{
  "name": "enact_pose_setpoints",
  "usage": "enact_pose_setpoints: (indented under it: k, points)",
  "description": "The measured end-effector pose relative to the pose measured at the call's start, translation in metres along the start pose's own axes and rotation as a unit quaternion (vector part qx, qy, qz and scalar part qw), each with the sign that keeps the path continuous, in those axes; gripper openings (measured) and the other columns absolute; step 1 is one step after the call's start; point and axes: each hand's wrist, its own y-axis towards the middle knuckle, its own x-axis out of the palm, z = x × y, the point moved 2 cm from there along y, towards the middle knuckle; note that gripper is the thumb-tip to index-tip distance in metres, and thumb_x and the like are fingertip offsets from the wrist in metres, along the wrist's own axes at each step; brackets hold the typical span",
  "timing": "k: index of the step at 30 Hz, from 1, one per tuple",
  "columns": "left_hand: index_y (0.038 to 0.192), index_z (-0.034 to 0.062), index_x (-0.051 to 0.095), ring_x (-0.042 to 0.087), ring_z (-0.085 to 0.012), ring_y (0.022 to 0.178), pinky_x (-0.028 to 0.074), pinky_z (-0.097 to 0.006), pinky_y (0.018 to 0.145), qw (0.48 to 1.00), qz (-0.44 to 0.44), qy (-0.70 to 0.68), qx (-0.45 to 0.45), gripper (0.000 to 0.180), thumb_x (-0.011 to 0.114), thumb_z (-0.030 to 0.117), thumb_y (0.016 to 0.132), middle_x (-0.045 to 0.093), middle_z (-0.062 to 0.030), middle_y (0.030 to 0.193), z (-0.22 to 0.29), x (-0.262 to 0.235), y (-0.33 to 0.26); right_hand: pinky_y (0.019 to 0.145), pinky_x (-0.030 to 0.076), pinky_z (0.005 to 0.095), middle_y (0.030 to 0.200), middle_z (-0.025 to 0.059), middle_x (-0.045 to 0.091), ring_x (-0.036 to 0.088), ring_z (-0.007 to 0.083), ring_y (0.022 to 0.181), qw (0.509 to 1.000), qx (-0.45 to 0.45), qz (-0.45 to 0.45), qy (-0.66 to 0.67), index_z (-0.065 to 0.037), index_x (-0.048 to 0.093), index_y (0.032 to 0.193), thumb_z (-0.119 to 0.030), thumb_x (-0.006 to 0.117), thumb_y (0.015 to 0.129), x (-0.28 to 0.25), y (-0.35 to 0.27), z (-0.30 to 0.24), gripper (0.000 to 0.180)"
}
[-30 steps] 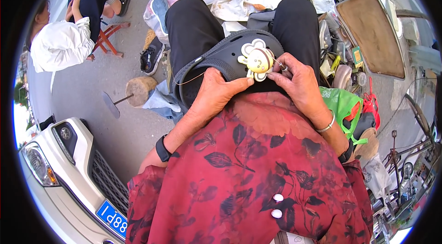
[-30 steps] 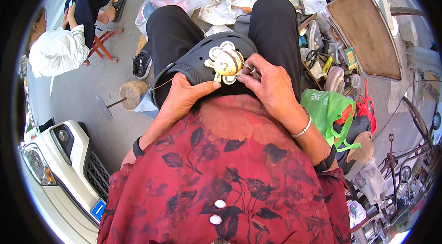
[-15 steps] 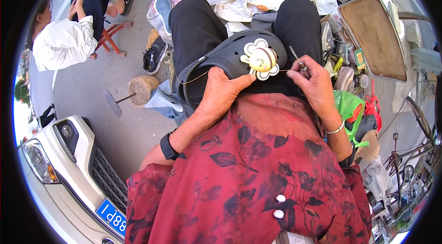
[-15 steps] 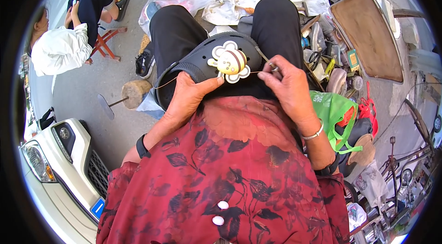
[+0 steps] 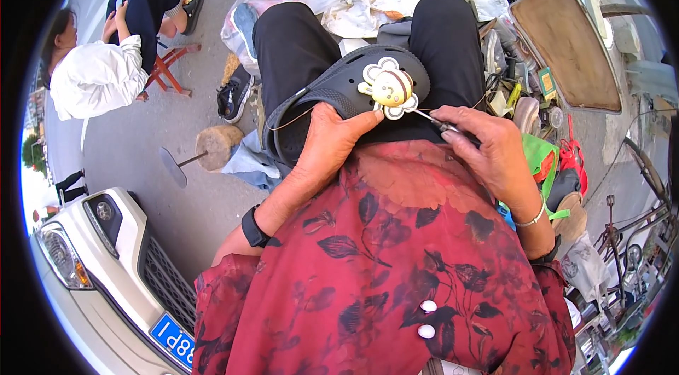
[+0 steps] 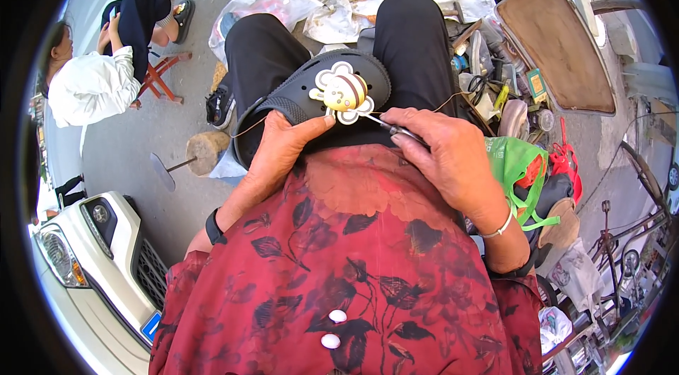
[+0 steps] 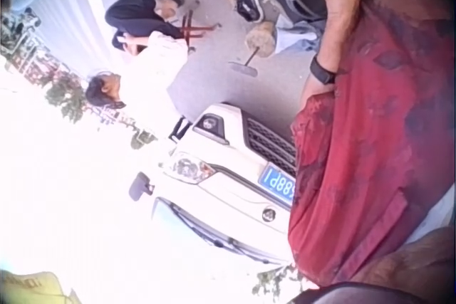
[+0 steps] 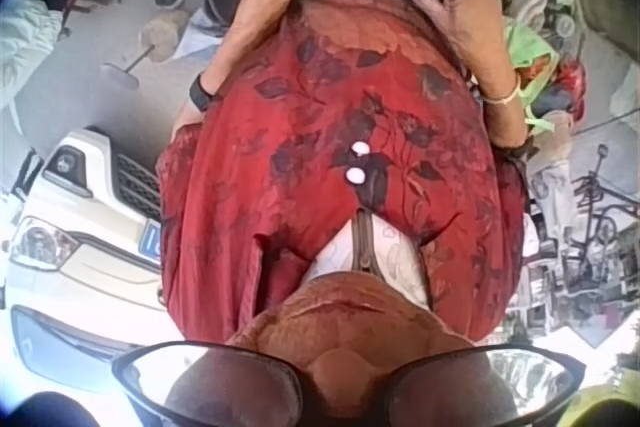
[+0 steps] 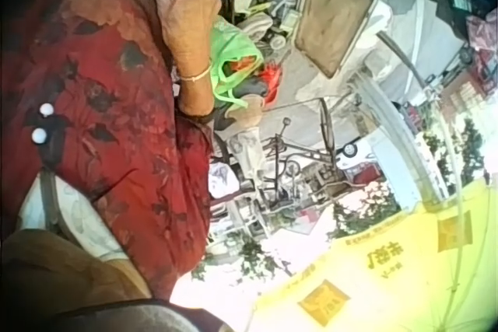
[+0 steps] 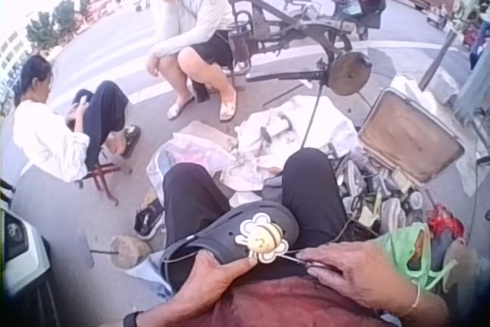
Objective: The recorder is hand-stitching a decorative element or repair onto a rubber clog using a needle and thread.
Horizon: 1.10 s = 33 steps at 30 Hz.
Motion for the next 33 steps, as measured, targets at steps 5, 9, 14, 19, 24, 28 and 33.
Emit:
enact_pose_setpoints:
  k: [5, 9, 14, 19, 24, 28, 33]
  points:
    - [0.113, -0.0022, 0.067, 0.065, -0.0122, 0.095, 0.052, -0.029, 0.085, 1.000, -0.002, 0.014, -0.002, 0.028, 0.069, 0.004, 0.086, 0.070, -0.0054, 0.109, -0.002, -0.002, -0.002, 0.064, 0.052, 0.0400, 0.085, 0.0061, 0.066, 0.066, 0.0283, 0.077, 0.995, -0.052, -0.011, -0.088, -0.017, 0.069, 0.113, -0.014, 0.067, 0.086, 0.015, 0.004, -0.006, 0.027]
    - [0.110, -0.0023, 0.069, 0.065, -0.0120, 0.092, 0.053, -0.029, 0.082, 1.000, 0.001, 0.027, 0.011, 0.026, 0.069, 0.005, 0.085, 0.071, -0.0055, 0.107, -0.006, -0.005, -0.001, 0.063, 0.052, 0.0409, 0.081, 0.0061, 0.063, 0.065, 0.0278, 0.075, 0.992, -0.048, -0.009, -0.120, -0.018, 0.069, 0.114, -0.015, 0.067, 0.086, 0.018, 0.004, -0.010, 0.028]
    - [0.107, -0.0028, 0.070, 0.065, -0.0120, 0.090, 0.053, -0.029, 0.081, 0.999, -0.004, 0.036, 0.027, 0.024, 0.070, 0.006, 0.084, 0.071, -0.0055, 0.103, -0.007, -0.007, 0.002, 0.063, 0.051, 0.0416, 0.080, 0.0060, 0.062, 0.064, 0.0275, 0.076, 0.989, -0.051, -0.007, -0.135, -0.018, 0.069, 0.114, -0.015, 0.066, 0.086, 0.019, 0.006, -0.011, 0.028]
    - [0.101, -0.0065, 0.069, 0.065, -0.0139, 0.081, 0.053, -0.033, 0.076, 0.983, 0.036, 0.156, 0.093, 0.028, 0.072, 0.013, 0.081, 0.073, -0.0110, 0.092, -0.005, -0.007, 0.004, 0.064, 0.052, 0.0415, 0.081, 0.0070, 0.063, 0.065, 0.0279, 0.077, 0.983, -0.048, -0.039, -0.173, -0.017, 0.067, 0.117, -0.014, 0.065, 0.086, 0.016, 0.011, -0.021, 0.031]
    - [0.095, -0.0083, 0.068, 0.071, -0.0254, 0.078, 0.053, -0.038, 0.073, 0.963, 0.074, 0.201, 0.163, 0.028, 0.073, 0.015, 0.079, 0.072, -0.0197, 0.084, -0.006, -0.012, 0.003, 0.061, 0.053, 0.0431, 0.084, 0.0100, 0.065, 0.066, 0.0311, 0.073, 0.982, -0.064, -0.065, -0.165, -0.016, 0.061, 0.125, -0.014, 0.063, 0.088, 0.020, 0.017, -0.028, 0.037]
    - [0.100, -0.0067, 0.068, 0.071, -0.0335, 0.086, 0.053, -0.040, 0.078, 0.946, 0.097, 0.209, 0.227, 0.030, 0.074, 0.014, 0.079, 0.072, -0.0230, 0.092, -0.011, -0.006, 0.013, 0.061, 0.052, 0.0461, 0.084, 0.0130, 0.067, 0.067, 0.0338, 0.074, 0.985, -0.058, -0.061, -0.151, -0.013, 0.056, 0.128, -0.016, 0.060, 0.090, 0.027, 0.019, -0.022, 0.039]
    - [0.093, -0.0067, 0.069, 0.070, -0.0380, 0.083, 0.053, -0.043, 0.075, 0.936, 0.093, 0.283, 0.189, 0.031, 0.075, 0.021, 0.080, 0.071, -0.0234, 0.087, -0.015, -0.009, 0.013, 0.065, 0.053, 0.0470, 0.086, 0.0152, 0.071, 0.068, 0.0355, 0.076, 0.971, -0.004, -0.133, -0.199, -0.014, 0.059, 0.126, -0.019, 0.058, 0.093, 0.026, 0.030, -0.027, 0.034]
